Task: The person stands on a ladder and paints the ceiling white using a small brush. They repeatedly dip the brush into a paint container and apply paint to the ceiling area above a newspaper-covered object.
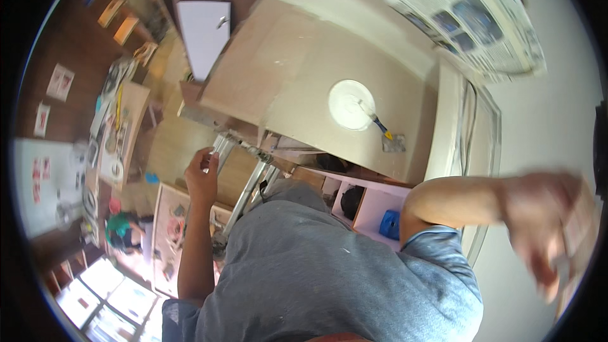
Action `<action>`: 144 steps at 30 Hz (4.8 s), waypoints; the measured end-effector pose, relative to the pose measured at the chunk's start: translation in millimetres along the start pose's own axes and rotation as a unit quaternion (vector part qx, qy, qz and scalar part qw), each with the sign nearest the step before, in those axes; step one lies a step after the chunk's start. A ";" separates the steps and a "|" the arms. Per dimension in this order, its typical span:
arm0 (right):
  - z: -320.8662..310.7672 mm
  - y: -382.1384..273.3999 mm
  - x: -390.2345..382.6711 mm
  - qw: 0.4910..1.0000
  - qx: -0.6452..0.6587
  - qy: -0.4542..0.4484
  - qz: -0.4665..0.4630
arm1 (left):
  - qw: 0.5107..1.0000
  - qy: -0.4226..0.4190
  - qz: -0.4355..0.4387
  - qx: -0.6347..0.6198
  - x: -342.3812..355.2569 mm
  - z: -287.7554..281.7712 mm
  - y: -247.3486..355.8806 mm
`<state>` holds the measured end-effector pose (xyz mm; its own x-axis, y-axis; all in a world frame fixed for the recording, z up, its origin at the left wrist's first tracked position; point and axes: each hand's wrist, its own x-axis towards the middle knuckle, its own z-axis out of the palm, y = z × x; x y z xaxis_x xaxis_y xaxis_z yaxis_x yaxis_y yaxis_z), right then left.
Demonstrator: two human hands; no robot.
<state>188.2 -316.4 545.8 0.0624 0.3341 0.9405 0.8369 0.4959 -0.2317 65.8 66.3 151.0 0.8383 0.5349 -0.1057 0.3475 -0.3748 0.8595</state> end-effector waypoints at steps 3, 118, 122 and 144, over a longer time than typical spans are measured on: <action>-10.3 43.3 -110.5 0.914 -0.105 0.161 0.358 | 0.986 -0.004 0.169 -0.008 39.3 20.5 35.8; -423.2 199.4 -11.2 0.679 -0.696 0.231 0.014 | 0.894 -0.074 0.290 0.333 193.9 191.9 52.7; -427.3 204.9 -9.9 0.687 -0.688 0.232 0.022 | 0.902 -0.078 0.278 0.321 192.6 192.2 56.1; -417.7 189.3 24.4 0.625 -0.745 0.182 0.143 | 0.899 -0.071 0.306 0.306 191.2 190.5 55.2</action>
<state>575.3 -549.2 628.7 0.2177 -0.1010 0.9708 0.3232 -0.9311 -0.1693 325.3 3.6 83.0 0.9811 0.0021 0.1936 -0.0666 -0.9352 0.3478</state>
